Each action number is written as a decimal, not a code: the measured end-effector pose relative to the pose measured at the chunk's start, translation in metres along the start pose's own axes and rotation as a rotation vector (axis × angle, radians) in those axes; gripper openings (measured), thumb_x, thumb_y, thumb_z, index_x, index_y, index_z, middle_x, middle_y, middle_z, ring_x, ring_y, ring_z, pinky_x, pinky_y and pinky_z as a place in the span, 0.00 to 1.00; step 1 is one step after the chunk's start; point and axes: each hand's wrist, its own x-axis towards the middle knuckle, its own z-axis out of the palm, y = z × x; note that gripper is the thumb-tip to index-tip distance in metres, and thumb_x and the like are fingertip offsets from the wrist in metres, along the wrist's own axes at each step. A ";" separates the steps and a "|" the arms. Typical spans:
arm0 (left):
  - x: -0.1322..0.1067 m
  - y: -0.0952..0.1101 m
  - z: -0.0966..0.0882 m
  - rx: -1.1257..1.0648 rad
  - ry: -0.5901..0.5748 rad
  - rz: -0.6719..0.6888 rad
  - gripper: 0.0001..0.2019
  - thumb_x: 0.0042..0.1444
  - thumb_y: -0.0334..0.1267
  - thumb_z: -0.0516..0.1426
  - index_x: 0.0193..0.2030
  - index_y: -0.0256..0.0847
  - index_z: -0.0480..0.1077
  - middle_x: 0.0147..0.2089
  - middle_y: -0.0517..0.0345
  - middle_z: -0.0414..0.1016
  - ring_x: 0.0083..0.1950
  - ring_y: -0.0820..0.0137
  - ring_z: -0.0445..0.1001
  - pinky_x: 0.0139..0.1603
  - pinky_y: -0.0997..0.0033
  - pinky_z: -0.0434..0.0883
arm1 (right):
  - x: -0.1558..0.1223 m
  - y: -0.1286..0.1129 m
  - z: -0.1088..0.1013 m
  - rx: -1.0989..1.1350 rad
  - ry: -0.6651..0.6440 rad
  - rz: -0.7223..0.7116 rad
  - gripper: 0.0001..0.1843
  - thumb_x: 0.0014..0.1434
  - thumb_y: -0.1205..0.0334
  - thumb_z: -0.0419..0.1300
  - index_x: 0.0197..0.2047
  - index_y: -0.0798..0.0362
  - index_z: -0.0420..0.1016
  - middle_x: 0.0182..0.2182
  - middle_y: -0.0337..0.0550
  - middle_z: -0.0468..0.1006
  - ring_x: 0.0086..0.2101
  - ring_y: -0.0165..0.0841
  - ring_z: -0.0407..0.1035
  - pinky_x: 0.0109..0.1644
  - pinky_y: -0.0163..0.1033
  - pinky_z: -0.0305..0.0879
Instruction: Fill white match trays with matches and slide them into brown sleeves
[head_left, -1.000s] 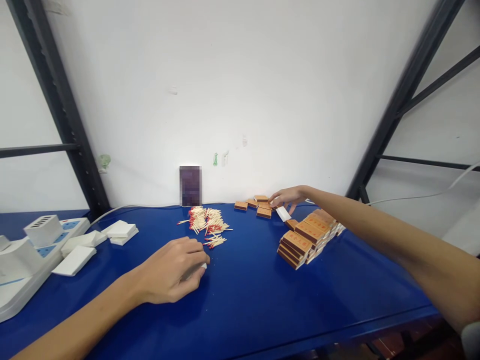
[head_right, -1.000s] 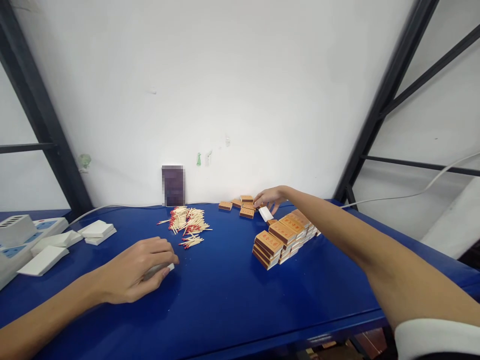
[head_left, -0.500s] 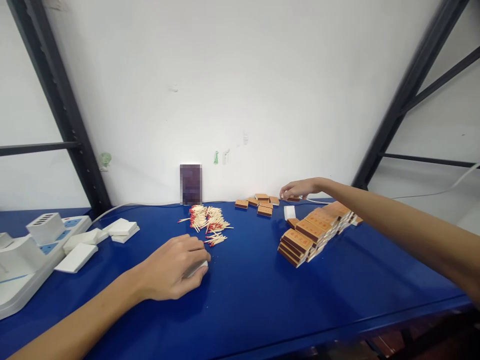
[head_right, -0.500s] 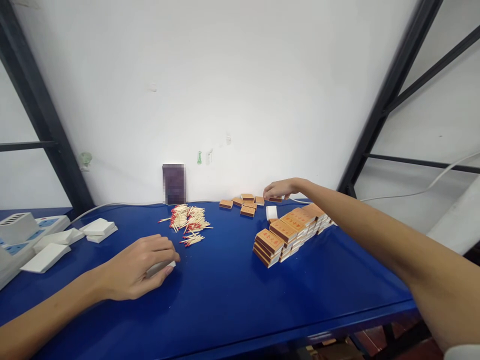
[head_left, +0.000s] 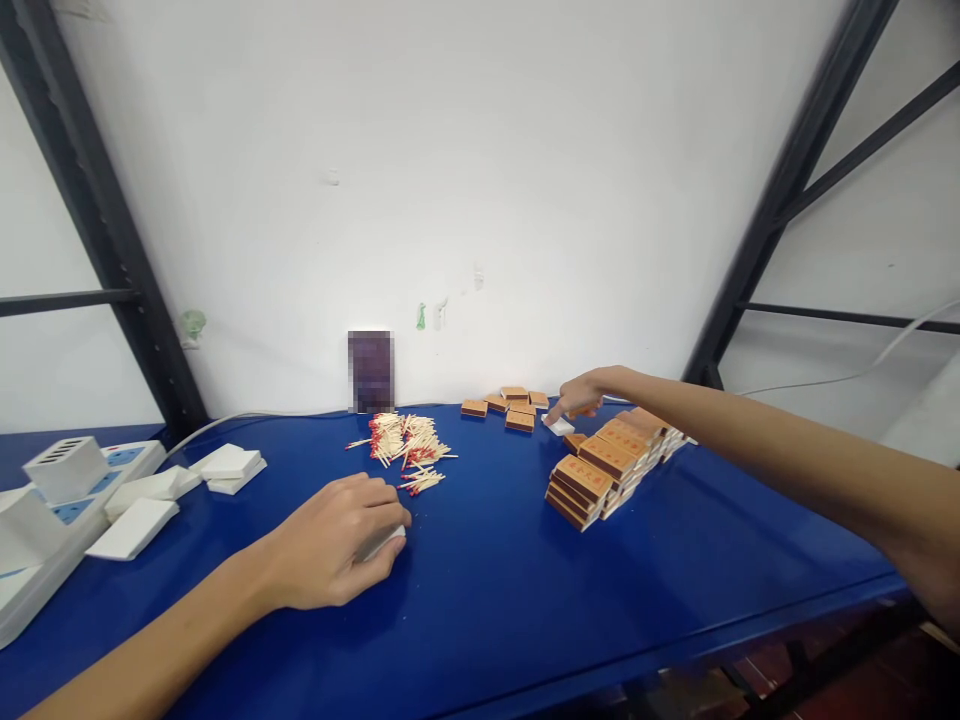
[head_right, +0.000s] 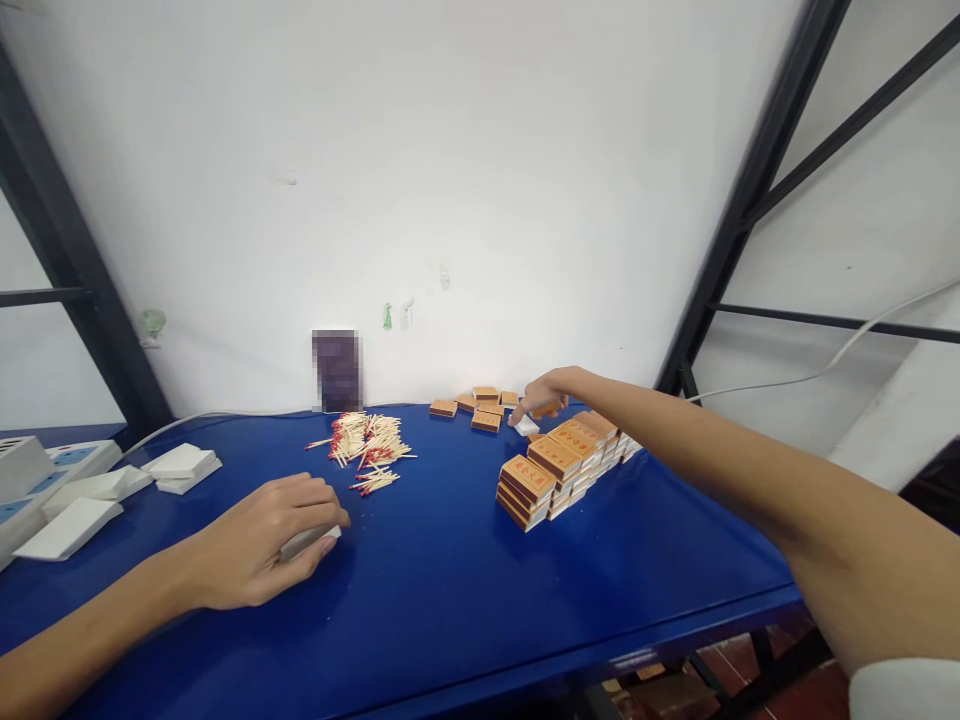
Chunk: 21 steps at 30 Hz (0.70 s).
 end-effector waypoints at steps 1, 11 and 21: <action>0.000 0.000 0.000 0.000 -0.001 0.000 0.11 0.62 0.37 0.48 0.42 0.41 0.71 0.37 0.55 0.72 0.36 0.68 0.68 0.39 0.65 0.62 | 0.001 -0.005 0.001 -0.021 -0.038 0.005 0.25 0.45 0.39 0.64 0.22 0.55 0.70 0.19 0.43 0.66 0.27 0.38 0.66 0.35 0.45 0.63; 0.002 0.000 0.000 -0.004 -0.011 -0.005 0.11 0.62 0.36 0.48 0.41 0.42 0.71 0.36 0.56 0.72 0.36 0.68 0.69 0.40 0.65 0.61 | -0.002 -0.005 -0.007 -0.048 -0.129 0.071 0.18 0.50 0.48 0.61 0.24 0.57 0.70 0.23 0.47 0.69 0.28 0.39 0.68 0.32 0.43 0.64; 0.001 0.003 -0.001 0.001 0.003 0.002 0.10 0.61 0.36 0.49 0.41 0.41 0.71 0.36 0.56 0.72 0.36 0.68 0.69 0.40 0.65 0.61 | -0.014 -0.019 0.008 -0.054 -0.047 0.079 0.15 0.38 0.54 0.70 0.24 0.56 0.72 0.25 0.44 0.71 0.27 0.39 0.70 0.28 0.44 0.67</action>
